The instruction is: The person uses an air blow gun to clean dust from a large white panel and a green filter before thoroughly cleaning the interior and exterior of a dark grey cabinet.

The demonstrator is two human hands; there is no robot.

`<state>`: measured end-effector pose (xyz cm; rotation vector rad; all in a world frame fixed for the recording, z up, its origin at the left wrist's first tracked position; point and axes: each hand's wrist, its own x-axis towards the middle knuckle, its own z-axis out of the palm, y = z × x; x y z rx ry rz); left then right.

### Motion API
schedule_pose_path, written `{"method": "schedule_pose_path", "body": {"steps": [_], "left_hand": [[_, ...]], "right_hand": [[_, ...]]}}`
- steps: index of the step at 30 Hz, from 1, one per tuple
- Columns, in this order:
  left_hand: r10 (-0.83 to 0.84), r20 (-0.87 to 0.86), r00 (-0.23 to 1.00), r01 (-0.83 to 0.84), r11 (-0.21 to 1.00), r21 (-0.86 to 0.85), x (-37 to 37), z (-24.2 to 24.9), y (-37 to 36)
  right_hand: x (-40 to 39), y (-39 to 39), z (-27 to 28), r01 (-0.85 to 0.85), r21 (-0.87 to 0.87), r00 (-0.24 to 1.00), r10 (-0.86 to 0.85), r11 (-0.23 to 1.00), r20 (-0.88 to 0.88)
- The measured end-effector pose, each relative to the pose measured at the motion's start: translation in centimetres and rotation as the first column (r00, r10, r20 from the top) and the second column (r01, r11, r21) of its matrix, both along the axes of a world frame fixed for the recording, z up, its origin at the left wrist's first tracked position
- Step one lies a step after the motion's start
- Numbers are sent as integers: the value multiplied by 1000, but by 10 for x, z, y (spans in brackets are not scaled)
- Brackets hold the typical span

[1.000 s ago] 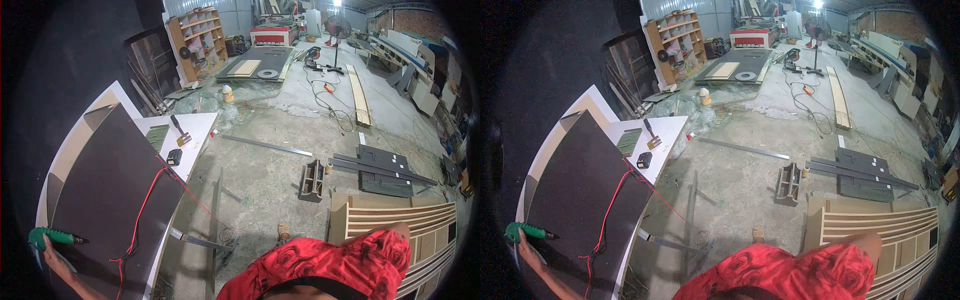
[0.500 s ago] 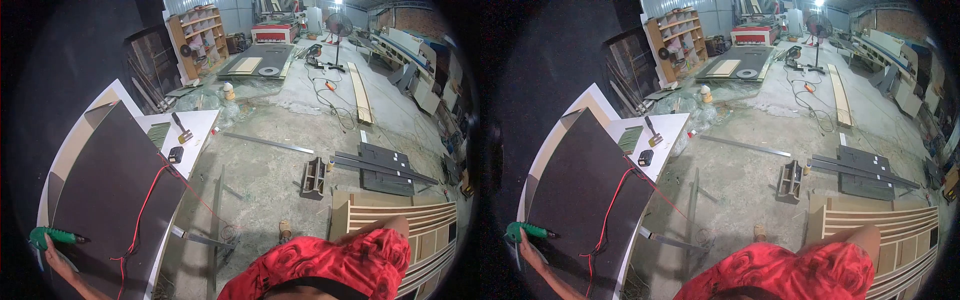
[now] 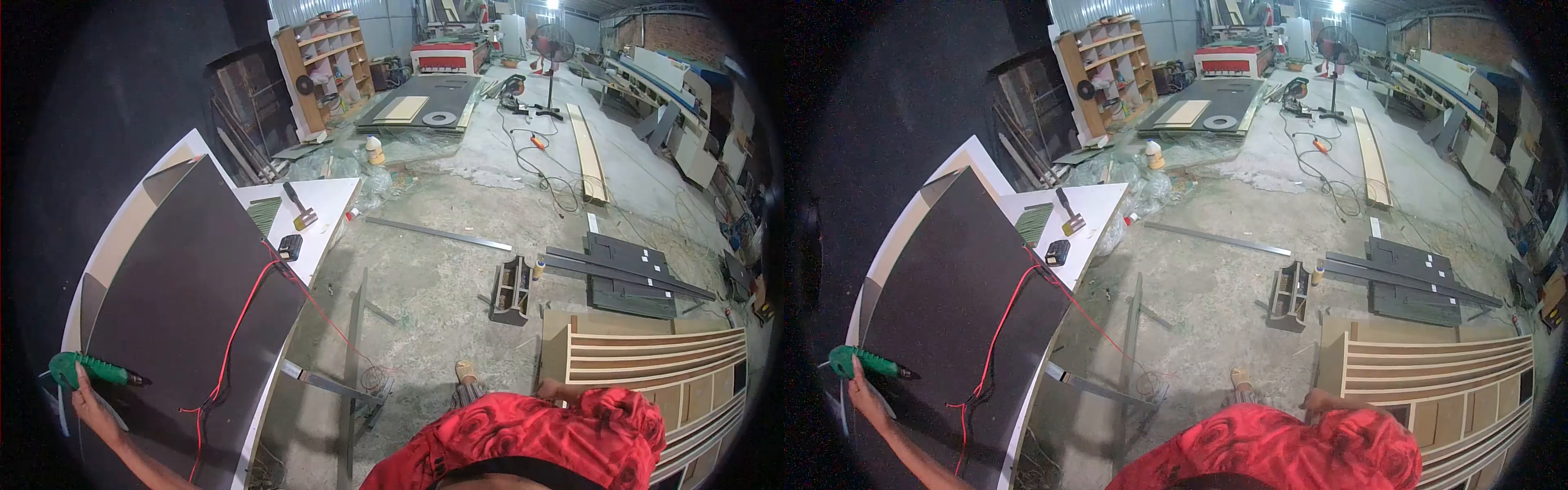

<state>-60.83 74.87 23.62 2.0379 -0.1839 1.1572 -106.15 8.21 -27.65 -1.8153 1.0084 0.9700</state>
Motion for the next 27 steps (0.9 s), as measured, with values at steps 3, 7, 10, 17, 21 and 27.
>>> {"method": "schedule_pose_path", "body": {"steps": [3,7,10,17,21,27], "left_hand": [[6,34,999,-5,999,-33,1,-2,-6],[12,-6,1000,-13,997,-74,-3,1,-6],[127,-63,990,-126,992,21,8,0,6],[185,-7,983,-182,970,161,8,5,8],[148,43,988,-154,956,250,10,2,16],[76,-36,996,-65,967,248,-4,14,0]], "right_hand": [[-41,-3,-49,44,80,993,-35,996,-110],[-44,0,-59,-8,-125,996,-3,992,-86],[-31,-17,-65,-396,-131,896,413,909,164],[0,-39,-65,-89,-183,981,118,979,153],[-8,-39,-58,-24,-91,976,43,996,212],[-9,-25,-15,-102,-59,994,104,993,40]]}}
